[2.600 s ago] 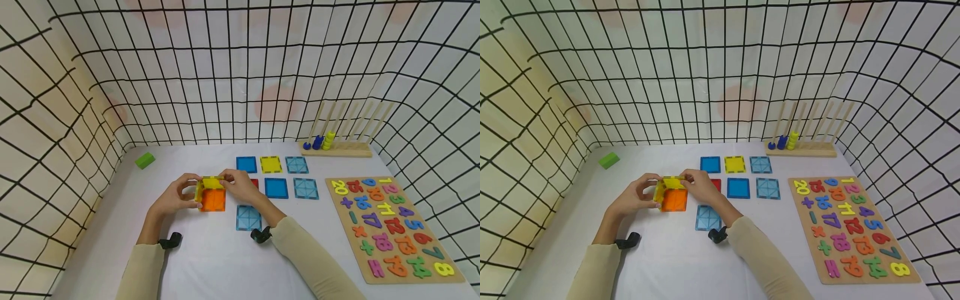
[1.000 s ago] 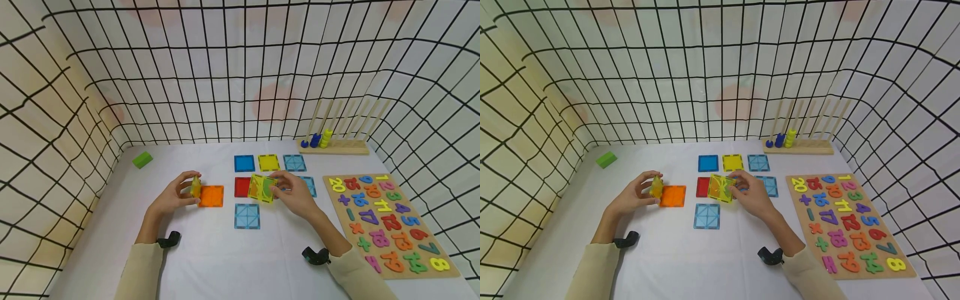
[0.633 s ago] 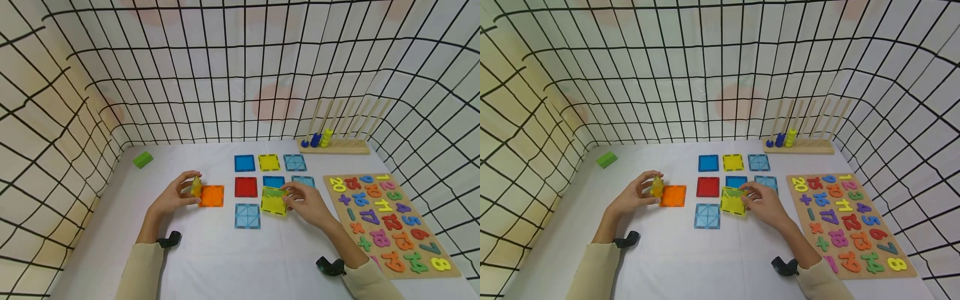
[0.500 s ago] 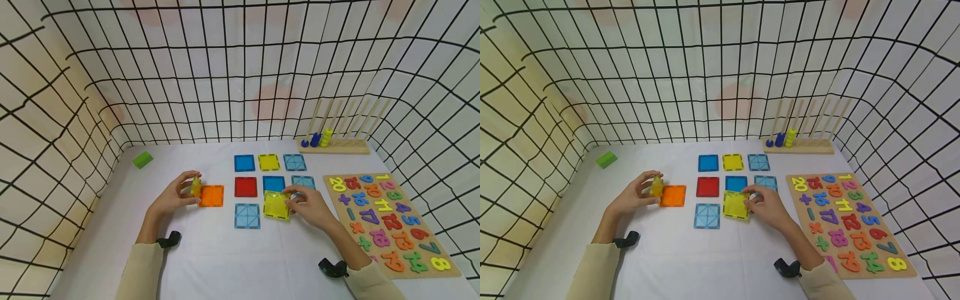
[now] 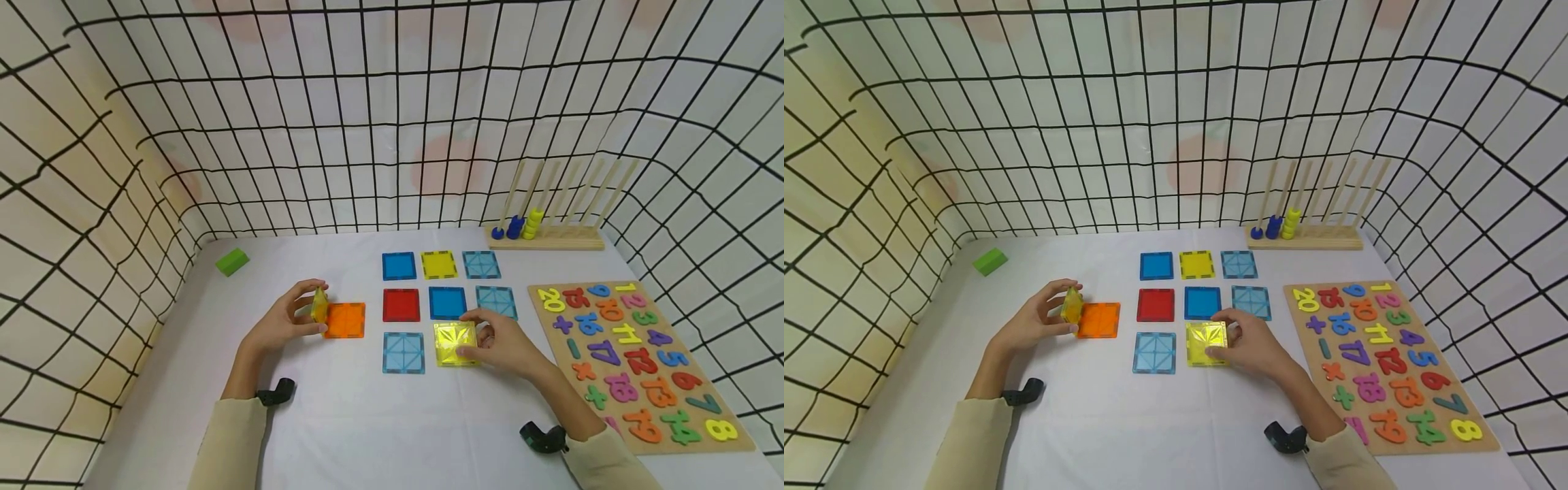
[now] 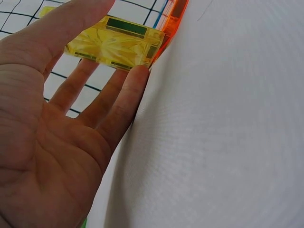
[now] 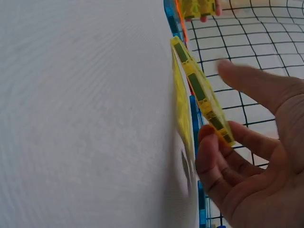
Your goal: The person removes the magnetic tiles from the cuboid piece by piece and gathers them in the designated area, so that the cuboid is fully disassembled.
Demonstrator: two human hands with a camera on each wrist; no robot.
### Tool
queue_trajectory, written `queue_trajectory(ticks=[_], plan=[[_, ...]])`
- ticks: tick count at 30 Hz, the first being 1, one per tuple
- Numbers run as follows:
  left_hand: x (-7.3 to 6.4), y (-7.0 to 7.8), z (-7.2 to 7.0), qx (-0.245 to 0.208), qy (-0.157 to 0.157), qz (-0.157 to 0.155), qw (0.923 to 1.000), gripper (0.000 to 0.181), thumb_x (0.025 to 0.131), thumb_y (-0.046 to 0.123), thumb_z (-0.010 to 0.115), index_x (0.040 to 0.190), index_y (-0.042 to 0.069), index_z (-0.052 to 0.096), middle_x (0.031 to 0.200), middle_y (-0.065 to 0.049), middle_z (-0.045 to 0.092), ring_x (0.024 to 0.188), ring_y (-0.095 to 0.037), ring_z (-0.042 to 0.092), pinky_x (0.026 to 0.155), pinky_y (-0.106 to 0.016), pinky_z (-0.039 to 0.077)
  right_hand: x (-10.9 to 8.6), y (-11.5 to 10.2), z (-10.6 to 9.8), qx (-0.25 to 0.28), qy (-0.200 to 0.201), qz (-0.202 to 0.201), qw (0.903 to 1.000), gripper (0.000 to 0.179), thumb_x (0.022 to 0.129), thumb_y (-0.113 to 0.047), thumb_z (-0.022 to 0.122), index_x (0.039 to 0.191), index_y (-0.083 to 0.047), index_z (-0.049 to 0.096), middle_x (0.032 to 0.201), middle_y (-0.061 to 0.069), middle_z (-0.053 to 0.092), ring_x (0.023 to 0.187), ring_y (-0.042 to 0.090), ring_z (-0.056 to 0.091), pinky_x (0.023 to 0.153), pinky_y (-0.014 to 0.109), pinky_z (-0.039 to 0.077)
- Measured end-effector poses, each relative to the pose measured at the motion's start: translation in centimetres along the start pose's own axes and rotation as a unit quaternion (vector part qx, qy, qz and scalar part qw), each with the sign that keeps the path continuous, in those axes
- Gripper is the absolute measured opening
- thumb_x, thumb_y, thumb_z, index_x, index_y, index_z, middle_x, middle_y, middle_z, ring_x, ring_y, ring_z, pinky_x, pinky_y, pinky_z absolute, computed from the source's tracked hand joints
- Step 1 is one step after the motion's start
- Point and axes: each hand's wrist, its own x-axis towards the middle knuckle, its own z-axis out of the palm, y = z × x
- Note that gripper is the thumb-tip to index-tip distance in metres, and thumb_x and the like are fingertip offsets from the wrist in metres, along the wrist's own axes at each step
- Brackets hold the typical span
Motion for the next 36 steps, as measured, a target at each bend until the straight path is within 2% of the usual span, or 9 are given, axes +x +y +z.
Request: queue_trajectory(ticks=[2,4,9,17,21,27,31,36], plan=[[0.0,0.0,0.0,-0.001,0.000,0.000,1.0000,0.087,0.083,0.015,0.087,0.155,0.017,0.037,0.160,0.000,0.038,0.148,-0.043,0.036,0.107,-0.046,0.052,-0.1,0.1,0.2,-0.021,-0.011,-0.004,0.9997,0.074,0.073,-0.028,0.094,0.136,-0.014,0.060,0.097,0.008,0.060,0.080,0.022,0.055,0.061,0.025,0.054],[0.0,0.0,0.0,-0.002,-0.002,0.002,1.0000,0.087,0.084,0.015,0.087,0.155,0.017,0.037,0.161,-0.002,0.038,0.148,-0.044,0.036,0.107,-0.044,0.053,-0.2,0.1,0.3,-0.042,-0.019,-0.008,0.9989,0.083,0.067,-0.026,0.097,0.139,-0.013,0.057,0.094,0.006,0.056,0.079,0.021,0.053,0.059,0.025,0.052],[0.1,-0.1,0.0,0.005,-0.003,0.006,1.0000,0.086,0.084,0.015,0.086,0.155,0.018,0.038,0.161,-0.002,0.038,0.147,-0.044,0.037,0.107,-0.044,0.053,-0.4,-0.2,0.3,-0.072,-0.024,-0.008,0.9971,0.081,0.064,-0.024,0.098,0.135,-0.012,0.060,0.097,0.006,0.052,0.076,0.020,0.051,0.056,0.025,0.049],[0.2,0.2,0.1,0.007,-0.002,0.006,1.0000,0.086,0.084,0.014,0.087,0.154,0.020,0.038,0.160,0.001,0.040,0.148,-0.044,0.037,0.106,-0.046,0.053,-0.6,-0.5,0.3,-0.109,-0.028,0.000,0.9936,0.082,0.063,-0.032,0.099,0.136,-0.017,0.064,0.107,0.006,0.050,0.080,0.019,0.049,0.059,0.026,0.048],[-0.1,0.2,0.1,0.007,-0.004,0.007,0.9999,0.087,0.084,0.013,0.086,0.155,0.018,0.037,0.161,-0.003,0.039,0.148,-0.046,0.035,0.106,-0.046,0.053,-0.6,-0.5,0.3,-0.099,-0.022,0.007,0.9948,0.080,0.069,-0.037,0.095,0.139,-0.017,0.061,0.109,0.005,0.053,0.077,0.019,0.052,0.059,0.026,0.049],[-0.3,0.2,0.1,0.011,-0.007,0.010,0.9999,0.086,0.086,0.014,0.085,0.156,0.018,0.035,0.162,-0.005,0.038,0.149,-0.047,0.035,0.108,-0.051,0.051,-0.5,-0.8,0.0,-0.066,0.011,-0.010,0.9977,0.058,0.089,-0.036,0.081,0.138,-0.013,0.060,0.120,0.007,0.062,0.084,0.019,0.056,0.067,0.024,0.054],[-0.3,0.4,0.1,0.015,-0.003,0.005,0.9999,0.085,0.086,0.016,0.085,0.156,0.020,0.037,0.161,-0.002,0.039,0.148,-0.045,0.036,0.109,-0.055,0.049,0.0,-1.2,-0.4,-0.062,0.019,-0.032,0.9974,0.053,0.094,-0.034,0.077,0.138,-0.012,0.059,0.123,0.008,0.064,0.092,0.018,0.057,0.076,0.022,0.055],[-0.2,0.4,0.2,0.013,-0.002,0.001,0.9999,0.084,0.086,0.016,0.084,0.156,0.019,0.036,0.161,-0.002,0.039,0.149,-0.045,0.035,0.109,-0.055,0.049,1.0,-2.1,-0.7,-0.051,0.014,-0.040,0.9978,0.053,0.095,-0.036,0.075,0.139,-0.012,0.058,0.125,0.008,0.066,0.097,0.019,0.060,0.082,0.025,0.056]])
